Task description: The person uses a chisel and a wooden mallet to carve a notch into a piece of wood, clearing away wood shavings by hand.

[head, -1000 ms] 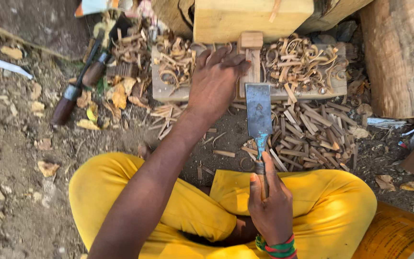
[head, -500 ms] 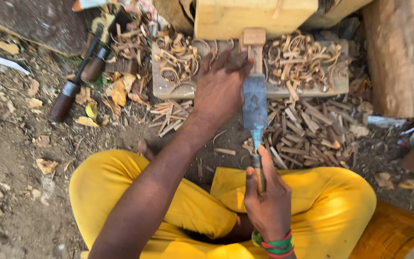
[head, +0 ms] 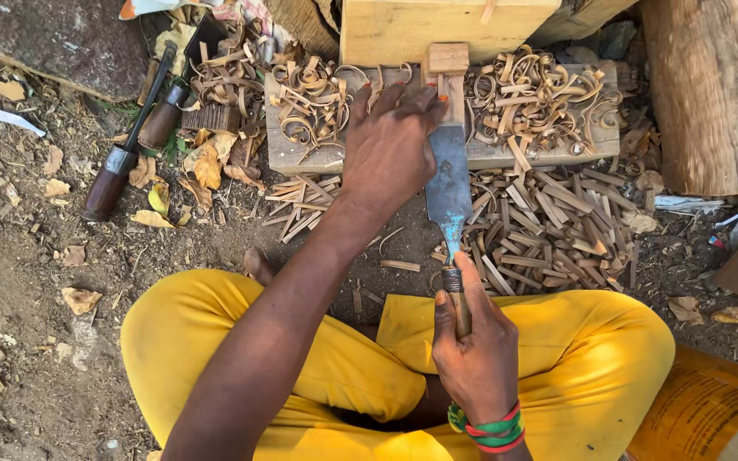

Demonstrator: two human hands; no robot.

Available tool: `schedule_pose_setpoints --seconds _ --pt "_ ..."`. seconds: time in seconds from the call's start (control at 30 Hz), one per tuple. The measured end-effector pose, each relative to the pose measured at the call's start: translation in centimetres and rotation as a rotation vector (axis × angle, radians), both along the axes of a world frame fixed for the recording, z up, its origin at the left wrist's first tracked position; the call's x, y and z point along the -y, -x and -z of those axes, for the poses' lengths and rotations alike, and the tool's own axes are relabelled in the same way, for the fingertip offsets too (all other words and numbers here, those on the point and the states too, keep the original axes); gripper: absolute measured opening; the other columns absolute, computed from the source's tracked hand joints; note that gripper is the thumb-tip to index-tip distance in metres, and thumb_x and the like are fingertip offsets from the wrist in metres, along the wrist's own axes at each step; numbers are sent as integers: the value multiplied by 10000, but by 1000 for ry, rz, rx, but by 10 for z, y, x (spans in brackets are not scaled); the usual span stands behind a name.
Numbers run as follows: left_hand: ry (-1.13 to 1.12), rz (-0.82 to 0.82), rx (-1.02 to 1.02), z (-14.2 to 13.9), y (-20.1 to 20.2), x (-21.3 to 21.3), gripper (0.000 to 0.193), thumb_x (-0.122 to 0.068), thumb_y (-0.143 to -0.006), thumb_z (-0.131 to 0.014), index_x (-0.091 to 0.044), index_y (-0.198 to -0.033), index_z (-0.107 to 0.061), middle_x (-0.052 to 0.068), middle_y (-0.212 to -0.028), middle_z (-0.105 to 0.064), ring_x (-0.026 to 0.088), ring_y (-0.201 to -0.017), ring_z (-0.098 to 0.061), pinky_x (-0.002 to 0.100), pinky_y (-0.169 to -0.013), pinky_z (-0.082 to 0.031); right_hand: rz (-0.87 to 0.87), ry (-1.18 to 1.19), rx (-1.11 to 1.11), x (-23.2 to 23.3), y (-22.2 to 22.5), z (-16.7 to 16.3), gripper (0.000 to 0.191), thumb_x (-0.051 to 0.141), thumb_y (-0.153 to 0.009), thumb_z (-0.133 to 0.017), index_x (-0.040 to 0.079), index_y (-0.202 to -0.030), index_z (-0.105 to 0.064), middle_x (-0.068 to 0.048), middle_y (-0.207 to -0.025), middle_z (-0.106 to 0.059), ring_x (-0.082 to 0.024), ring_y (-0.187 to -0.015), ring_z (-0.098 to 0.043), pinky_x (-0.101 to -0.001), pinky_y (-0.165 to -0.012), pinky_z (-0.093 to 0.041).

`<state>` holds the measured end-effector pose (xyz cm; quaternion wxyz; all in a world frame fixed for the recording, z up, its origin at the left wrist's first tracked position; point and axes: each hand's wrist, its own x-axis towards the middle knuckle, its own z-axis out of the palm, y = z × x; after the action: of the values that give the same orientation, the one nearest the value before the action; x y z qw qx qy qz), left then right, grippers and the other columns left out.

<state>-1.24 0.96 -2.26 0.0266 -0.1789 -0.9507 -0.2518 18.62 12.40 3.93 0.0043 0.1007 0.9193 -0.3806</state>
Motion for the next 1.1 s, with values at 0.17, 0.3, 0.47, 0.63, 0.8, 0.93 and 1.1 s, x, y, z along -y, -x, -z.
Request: schedule_pose_setpoints --seconds 0.17,0.3,0.47,0.63,0.8,0.93,1.1 --pt "-4 -5 -9 -1 0 0 516 -18 -751 -661 -155 -1242 -740 71 -1371 -657 317 -1332 -546 617 -1180 -290 56 14 67 5 2 -4 526 116 -925 -676 93 -1436 -555 -215 -946 -732 -353 -798 -738 -410 -699 -554" --pt "18 -1 -8 -1 -1 -1 520 -31 -757 -691 -151 -1262 -725 66 -1371 -652 303 -1325 -546 610 -1181 -293 78 8 102 6 4 -6 520 117 -917 -675 105 -1425 -567 -191 -891 -729 -299 -703 -735 -396 -650 -548" --pt "25 0 18 3 0 -2 542 -44 -739 -716 -148 -1270 -706 66 -1380 -639 300 -1329 -529 614 -1182 -277 51 11 42 6 5 -8 496 122 -931 -674 93 -1415 -572 -207 -920 -724 -308 -736 -739 -395 -672 -550" --pt "-9 -2 -8 -2 1 -2 553 -12 -732 -701 -139 -1270 -708 73 -1358 -654 318 -1320 -543 636 -1167 -283 83 -60 144 2 11 -11 465 163 -939 -676 115 -1396 -606 -227 -811 -693 -350 -685 -701 -405 -651 -531" --pt "137 39 -79 -20 -23 -4 359 -70 -791 -657 -47 -1141 -737 233 -1326 -659 389 -1333 -560 526 -1166 -367 102 -31 176 2 11 -12 475 159 -923 -665 116 -1391 -602 -230 -779 -684 -374 -622 -669 -397 -639 -531" --pt "218 166 -40 -20 -54 -21 359 -84 -928 -609 103 -1224 -688 306 -1304 -657 351 -1279 -605 442 -1206 -402 132 -14 162 9 9 -9 486 126 -896 -651 92 -1380 -614 -249 -859 -707 -385 -767 -733 -410 -671 -557" --pt "178 104 -142 -11 -50 -23 433 -118 -864 -632 109 -1230 -680 291 -1287 -663 342 -1250 -630 438 -1168 -409 34 -105 -31 17 22 -6 414 98 -945 -627 10 -1349 -624 -280 -1091 -730 -416 -983 -716 -419 -765 -573"
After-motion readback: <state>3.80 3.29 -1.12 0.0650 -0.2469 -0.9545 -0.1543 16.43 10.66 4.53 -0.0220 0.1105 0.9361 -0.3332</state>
